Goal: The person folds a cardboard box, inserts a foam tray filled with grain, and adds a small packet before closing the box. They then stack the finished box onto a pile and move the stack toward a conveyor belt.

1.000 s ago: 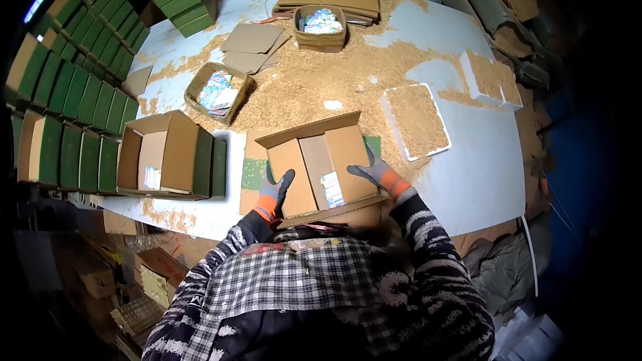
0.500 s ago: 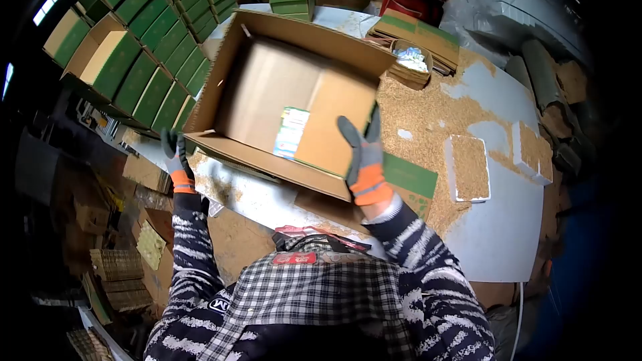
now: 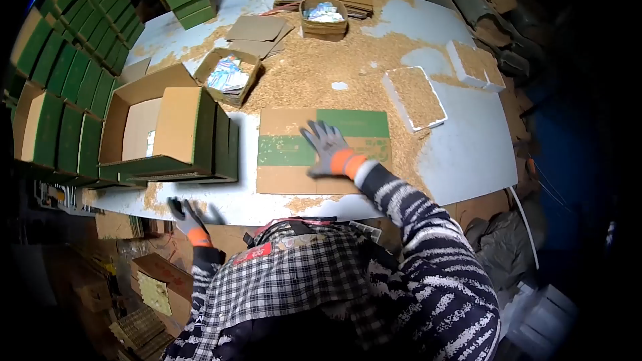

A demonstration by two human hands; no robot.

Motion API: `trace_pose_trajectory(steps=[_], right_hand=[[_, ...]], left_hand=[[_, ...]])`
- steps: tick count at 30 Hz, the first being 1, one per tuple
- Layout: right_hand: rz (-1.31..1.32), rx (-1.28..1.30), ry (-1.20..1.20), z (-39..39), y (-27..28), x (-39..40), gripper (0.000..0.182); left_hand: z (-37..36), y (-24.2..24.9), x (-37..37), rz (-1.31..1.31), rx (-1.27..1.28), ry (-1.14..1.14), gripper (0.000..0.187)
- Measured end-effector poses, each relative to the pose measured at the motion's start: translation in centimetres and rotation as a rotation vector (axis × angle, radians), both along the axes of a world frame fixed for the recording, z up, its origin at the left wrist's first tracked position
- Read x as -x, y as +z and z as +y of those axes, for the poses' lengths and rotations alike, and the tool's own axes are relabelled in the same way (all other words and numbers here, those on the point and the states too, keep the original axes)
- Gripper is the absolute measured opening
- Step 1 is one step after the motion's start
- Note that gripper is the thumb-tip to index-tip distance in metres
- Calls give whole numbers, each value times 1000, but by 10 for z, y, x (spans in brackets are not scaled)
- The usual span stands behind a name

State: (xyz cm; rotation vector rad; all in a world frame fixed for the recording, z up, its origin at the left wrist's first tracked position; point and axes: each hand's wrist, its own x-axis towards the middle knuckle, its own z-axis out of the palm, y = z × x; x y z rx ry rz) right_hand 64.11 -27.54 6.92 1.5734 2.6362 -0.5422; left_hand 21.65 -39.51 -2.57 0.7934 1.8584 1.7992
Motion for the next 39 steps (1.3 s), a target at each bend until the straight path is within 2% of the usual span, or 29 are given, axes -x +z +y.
trace_pose_trajectory(steps=[2, 3, 4, 6, 8, 9, 10, 11, 12, 13, 16, 17, 18, 19, 21, 22, 24, 25, 26, 27, 28, 30, 32, 33, 34, 35, 36, 38, 39], right_hand=[[-333, 111, 21, -70, -42, -48, 118], [-407, 51, 82, -99, -47, -58, 109], [-307, -18, 90, -119, -67, -74, 95], [-358, 84, 184, -125, -38, -77, 84], [-199, 11, 249, -114, -13, -91, 72], [-123, -34, 284, -101, 5, -101, 67], [-23, -30, 180, -85, 42, -105, 57], [77, -27, 78, -68, 82, -109, 48], [51, -244, 84, -50, 106, -116, 36], [15, -228, 29, -38, 133, -118, 34], [-84, -367, -49, -13, 135, -121, 41], [-116, -545, -104, -13, 118, -114, 46], [-150, -723, -158, -20, 104, -109, 50], [-102, -674, -134, -30, 106, -109, 56], [84, -833, -47, -52, 75, -120, 50], [164, -972, 19, -61, 68, -126, 45], [273, -595, 118, -64, 73, -142, 32], [449, -627, 202, -57, 91, -147, 21], [580, -605, 142, -55, 105, -147, 18], [697, -568, 155, -53, 120, -149, 16], [819, -526, 170, -49, 130, -151, 15], [810, -214, 88, -35, 127, -141, 15], [520, -281, 224, -23, 90, -123, 17], [477, -145, 280, -26, 79, -116, 20], [437, -1, 341, -28, 68, -109, 23], [354, -466, 471, -18, 41, -112, 34], [364, -597, 364, -21, 54, -120, 50], [266, -500, 11, -27, 93, -129, 65], [325, -316, -89, -33, 98, -127, 78]], left_hand=[[-1, 25, -61, 354, 65, -475, 53], [-7, 46, -89, 531, 91, -713, 50], [-13, 65, -113, 709, 112, -948, 47], [16, 98, -155, 786, -72, -1014, 50], [46, 139, -183, 1000, -92, -1211, 67], [57, 156, -191, 1108, -62, -1287, 67], [69, 171, -197, 1220, -30, -1358, 66], [81, 186, -204, 1282, -68, -1302, 62], [95, 200, -211, 1342, -103, -1243, 58], [111, 215, -216, 1377, -109, -1210, 50], [144, 219, -235, 1357, -110, -1129, 31], [150, 203, -241, 1395, -11, -1149, 31], [152, 208, -248, 1416, 84, -1141, 47], [155, 221, -251, 1347, 215, -1225, 54], [161, 231, -252, 1271, 377, -1307, 69], [165, 231, -253, 1251, 408, -1340, 65], [170, 239, -253, 1354, 496, -1270, 51], [186, 224, -234, 1379, 307, -1252, 48], [195, 232, -224, 1416, 379, -1147, 47], [205, 240, -219, 1317, 479, -1046, 46], [228, 222, -196, 891, 499, -1199, 42], [218, 186, -214, 588, -30, -1069, 34], [182, 168, -263, 246, -277, -931, 25], [167, 176, -280, 741, -409, -1026, 28], [155, 175, -292, 860, -401, -1154, 33], [150, 174, -293, 1058, -356, -1329, 38], [147, 174, -295, 1270, -255, -1452, 42], [148, 155, -282, 1403, -131, -1518, 46], [150, 142, -280, 1361, -139, -1540, 48]])
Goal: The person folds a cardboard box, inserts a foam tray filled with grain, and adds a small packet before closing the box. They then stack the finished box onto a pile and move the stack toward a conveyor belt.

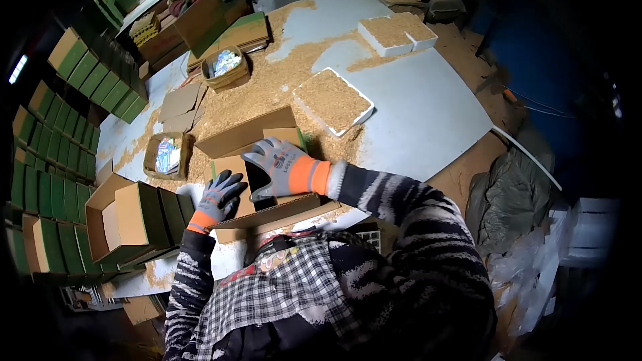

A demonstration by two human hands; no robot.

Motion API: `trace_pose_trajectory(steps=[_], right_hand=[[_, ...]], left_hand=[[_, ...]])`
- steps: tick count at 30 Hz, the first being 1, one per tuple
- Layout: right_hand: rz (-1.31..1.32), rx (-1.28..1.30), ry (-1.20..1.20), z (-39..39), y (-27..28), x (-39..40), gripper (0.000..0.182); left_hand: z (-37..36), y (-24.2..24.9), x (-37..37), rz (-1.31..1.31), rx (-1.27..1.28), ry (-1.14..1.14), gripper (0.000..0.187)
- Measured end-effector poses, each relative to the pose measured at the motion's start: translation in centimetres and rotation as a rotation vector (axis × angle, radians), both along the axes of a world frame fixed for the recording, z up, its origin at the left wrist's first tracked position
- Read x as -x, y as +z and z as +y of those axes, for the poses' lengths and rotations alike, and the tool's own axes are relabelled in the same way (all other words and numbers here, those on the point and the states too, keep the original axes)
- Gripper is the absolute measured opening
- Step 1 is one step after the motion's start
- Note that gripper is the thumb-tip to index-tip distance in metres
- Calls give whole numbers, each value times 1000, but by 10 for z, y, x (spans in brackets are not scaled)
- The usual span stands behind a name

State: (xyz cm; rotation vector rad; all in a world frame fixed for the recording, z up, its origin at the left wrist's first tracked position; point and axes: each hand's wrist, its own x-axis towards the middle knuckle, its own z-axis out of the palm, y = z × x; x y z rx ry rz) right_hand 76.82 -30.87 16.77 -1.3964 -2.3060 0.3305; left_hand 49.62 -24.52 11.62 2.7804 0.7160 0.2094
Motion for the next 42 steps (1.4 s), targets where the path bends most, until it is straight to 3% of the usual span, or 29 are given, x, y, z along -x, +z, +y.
trace_pose_trajectory(steps=[1, 3, 5, 6, 7, 9, 11, 13, 15, 16, 17, 18, 20, 21, 22, 23, 24, 25, 26, 27, 29, 31, 32, 35, 36, 38, 39, 41, 42], right_hand=[[40, 290, 154, -3, 3, 4, 83], [-120, 469, 397, -28, 20, 15, 82], [-279, 752, 445, 1, 10, 13, 71], [-246, 444, 462, 22, -7, 2, 69], [-205, 142, 471, 38, -28, -11, 66], [-299, 347, 337, 45, -26, -22, 65], [-5, 281, 197, 41, -14, -22, 66], [480, 303, 13, 36, -26, -12, 56], [1016, -85, -197, 23, -54, 30, 53], [1172, -99, -285, 19, -72, 47, 54], [1267, 109, -362, 12, -91, 59, 55], [1328, 496, -423, 8, -109, 62, 57], [1120, 1336, -383, 0, -140, 48, 62], [934, 1471, -311, -1, -155, 39, 66], [728, 1196, -145, 1, -189, 23, 69], [493, 836, -299, 5, -169, -12, 48], [319, 391, -566, 3, -153, -38, 31], [563, 200, -732, 13, -160, -80, 33], [415, -180, -925, 19, -157, -116, 53], [343, -146, -1301, 24, -158, -146, 85], [472, 303, -1757, 55, -237, -228, 113], [342, 548, -1700, 72, -236, -224, 132], [511, 571, -1567, 72, -217, -222, 128], [809, -7, -1279, 101, -260, -217, 122], [708, -98, -1223, 109, -255, -203, 100], [1212, -263, -917, 136, -249, -194, 83], [1456, -336, -738, 150, -243, -189, 76], [1749, -187, -706, 155, -185, -166, 69], [1727, -77, -735, 149, -132, -148, 64]], left_hand=[[-3, -6, 2, -25, 35, -11, 49], [-5, -2, 0, -105, 103, 41, 49], [2, -21, 16, -469, 791, 244, 42], [2, -13, 24, -680, 1272, 420, 35], [-3, -15, 28, -945, 1095, 437, 39], [-16, -31, 48, -1320, 836, 777, 47], [-23, -75, 87, -1083, 562, 1084, 58], [-42, -35, 70, -1167, 798, 1001, 63], [-37, 14, 66, -777, 364, 647, 61], [-34, 50, 56, -878, 631, 646, 56], [-28, 78, 45, -968, 899, 639, 51], [-17, 87, 44, -699, 801, 663, 50], [-7, 44, 25, -484, 535, 519, 55], [-7, 33, 8, -230, 324, 425, 57], [-13, 15, -2, 47, 308, 341, 58], [-25, 0, -7, 325, 291, 255, 60], [-36, 7, -11, 294, 328, 236, 56], [-41, 14, -12, 264, 361, 215, 52], [-38, 9, -1, 186, 382, 182, 44], [-35, 4, 12, 108, 408, 157, 36], [-27, 7, 13, -25, 475, 172, 22], [-17, 8, 6, -198, 432, 236, 22], [-16, 16, -4, -371, 247, 263, 23], [-1, 31, -9, -490, -180, 613, 32], [2, 20, 1, -576, -116, 762, 35], [7, -3, 15, -687, 45, 988, 42], [7, -22, 24, -811, 333, 998, 45], [3, -39, 31, -804, 483, 995, 48], [2, -39, 29, -806, 451, 1006, 49]])
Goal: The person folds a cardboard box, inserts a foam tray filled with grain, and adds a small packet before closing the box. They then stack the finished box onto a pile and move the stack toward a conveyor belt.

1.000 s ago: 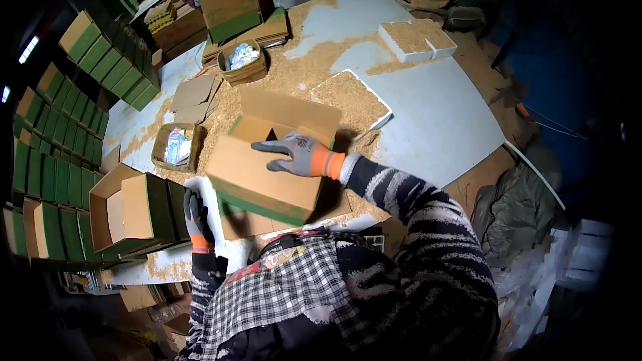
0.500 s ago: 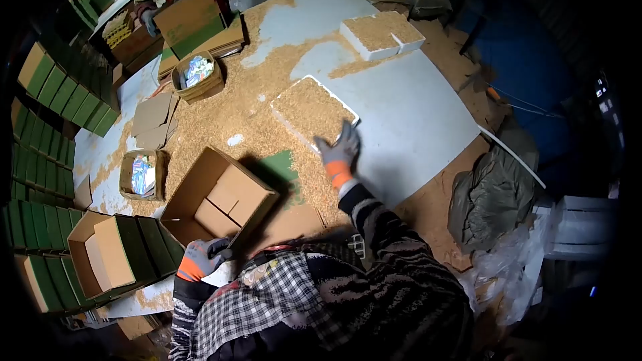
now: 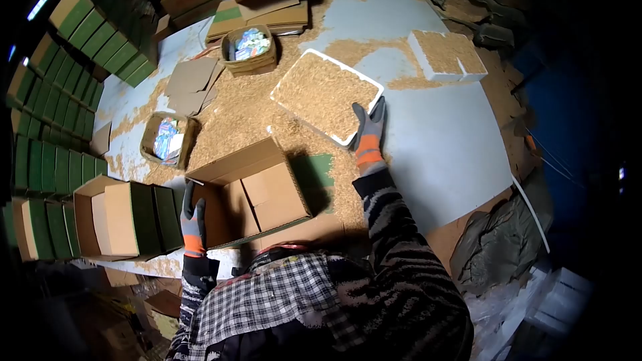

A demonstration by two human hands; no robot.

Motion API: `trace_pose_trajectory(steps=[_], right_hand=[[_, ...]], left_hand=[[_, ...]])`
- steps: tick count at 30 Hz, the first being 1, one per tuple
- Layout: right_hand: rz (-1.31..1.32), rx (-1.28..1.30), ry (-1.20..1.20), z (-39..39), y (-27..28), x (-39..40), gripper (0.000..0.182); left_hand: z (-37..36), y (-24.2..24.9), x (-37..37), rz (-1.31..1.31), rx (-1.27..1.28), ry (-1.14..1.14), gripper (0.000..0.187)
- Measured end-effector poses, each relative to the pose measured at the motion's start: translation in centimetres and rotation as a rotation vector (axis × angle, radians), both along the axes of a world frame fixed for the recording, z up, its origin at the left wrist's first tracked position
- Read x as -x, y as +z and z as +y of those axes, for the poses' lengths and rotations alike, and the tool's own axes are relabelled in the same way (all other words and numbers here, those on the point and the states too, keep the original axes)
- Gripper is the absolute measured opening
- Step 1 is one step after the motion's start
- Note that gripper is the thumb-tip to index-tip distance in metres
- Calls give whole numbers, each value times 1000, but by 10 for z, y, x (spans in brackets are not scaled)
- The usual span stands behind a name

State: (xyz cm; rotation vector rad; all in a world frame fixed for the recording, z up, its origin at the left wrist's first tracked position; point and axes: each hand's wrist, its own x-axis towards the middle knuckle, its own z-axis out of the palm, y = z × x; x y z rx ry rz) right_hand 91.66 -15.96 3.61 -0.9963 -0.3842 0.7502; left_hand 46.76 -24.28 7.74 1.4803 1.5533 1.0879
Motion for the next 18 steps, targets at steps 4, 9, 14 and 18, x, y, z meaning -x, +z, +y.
trace_pose_trajectory(steps=[4, 9, 14, 18], right_hand=[[95, -81, 434, -21, 97, 23, 54], [-269, 4, 772, -47, 195, 75, 64], [-598, 278, 959, -41, 169, 116, 92], [-1078, 287, 801, -48, 80, 169, 92]], left_hand=[[0, 1, -3, -13, -11, 26, 48], [8, -16, -6, -59, -85, 84, 49], [15, -55, -15, 61, -192, 156, 54], [1, -55, -7, -40, -144, 82, 56]])
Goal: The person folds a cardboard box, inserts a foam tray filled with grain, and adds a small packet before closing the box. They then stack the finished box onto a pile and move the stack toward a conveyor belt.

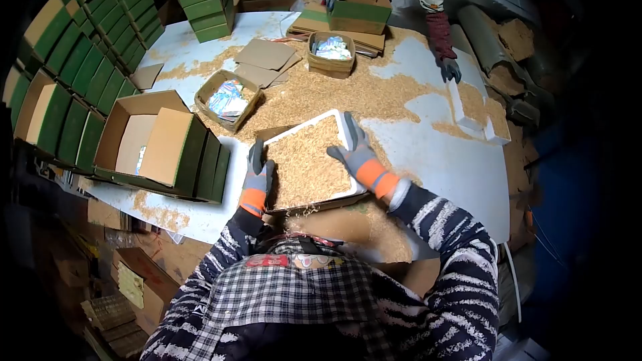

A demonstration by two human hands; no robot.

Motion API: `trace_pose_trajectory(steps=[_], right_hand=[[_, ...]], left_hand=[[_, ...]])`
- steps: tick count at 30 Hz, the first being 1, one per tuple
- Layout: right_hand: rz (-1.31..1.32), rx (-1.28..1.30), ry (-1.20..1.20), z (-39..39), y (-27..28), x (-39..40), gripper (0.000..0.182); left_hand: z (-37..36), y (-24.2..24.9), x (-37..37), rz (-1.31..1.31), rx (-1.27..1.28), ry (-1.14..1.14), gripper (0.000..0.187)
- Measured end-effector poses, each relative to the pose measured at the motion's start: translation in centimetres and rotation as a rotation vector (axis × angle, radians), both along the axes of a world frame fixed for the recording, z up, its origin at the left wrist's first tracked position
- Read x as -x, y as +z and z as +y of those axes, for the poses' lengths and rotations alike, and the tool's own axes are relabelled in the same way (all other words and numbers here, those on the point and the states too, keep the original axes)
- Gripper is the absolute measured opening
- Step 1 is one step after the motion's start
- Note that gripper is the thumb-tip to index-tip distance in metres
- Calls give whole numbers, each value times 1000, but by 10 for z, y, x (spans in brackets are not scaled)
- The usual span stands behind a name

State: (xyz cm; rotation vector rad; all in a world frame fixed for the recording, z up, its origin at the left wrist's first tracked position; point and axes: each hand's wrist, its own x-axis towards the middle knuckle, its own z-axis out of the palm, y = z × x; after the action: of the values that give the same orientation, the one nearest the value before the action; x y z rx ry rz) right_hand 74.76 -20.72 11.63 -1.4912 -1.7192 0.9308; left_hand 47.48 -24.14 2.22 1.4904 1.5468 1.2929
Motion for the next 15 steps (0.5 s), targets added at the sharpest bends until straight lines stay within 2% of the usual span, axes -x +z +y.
trace_pose_trajectory(steps=[1, 3, 6, 7, 9, 11, 12, 13, 15], right_hand=[[-37, -57, -10, -9, -16, 10, 90], [-133, 78, 11, -9, -50, 3, 88], [-480, 174, 66, 1, -38, 7, 82], [-598, 208, 123, 11, -29, 8, 82], [-835, 267, 266, 35, -21, 15, 83], [-1069, 320, 436, 54, -18, 21, 85], [-1181, 283, 530, 60, -10, 27, 79], [-1251, 275, 615, 64, -3, 33, 54], [-1332, 285, 797, 75, -5, 36, 48]], left_hand=[[0, -3, 7, -23, -21, -12, 56], [-5, 13, 18, -31, -19, -44, 55], [4, 32, 29, -82, 39, 4, 55], [20, 27, 39, -83, -29, 49, 52], [59, 26, 61, 165, -68, 100, 52], [108, -2, 80, 665, -55, 276, 52], [127, 0, 87, 787, 21, 231, 55], [144, -14, 92, 994, 154, 244, 51], [169, -34, 98, 1116, 396, 213, 47]])
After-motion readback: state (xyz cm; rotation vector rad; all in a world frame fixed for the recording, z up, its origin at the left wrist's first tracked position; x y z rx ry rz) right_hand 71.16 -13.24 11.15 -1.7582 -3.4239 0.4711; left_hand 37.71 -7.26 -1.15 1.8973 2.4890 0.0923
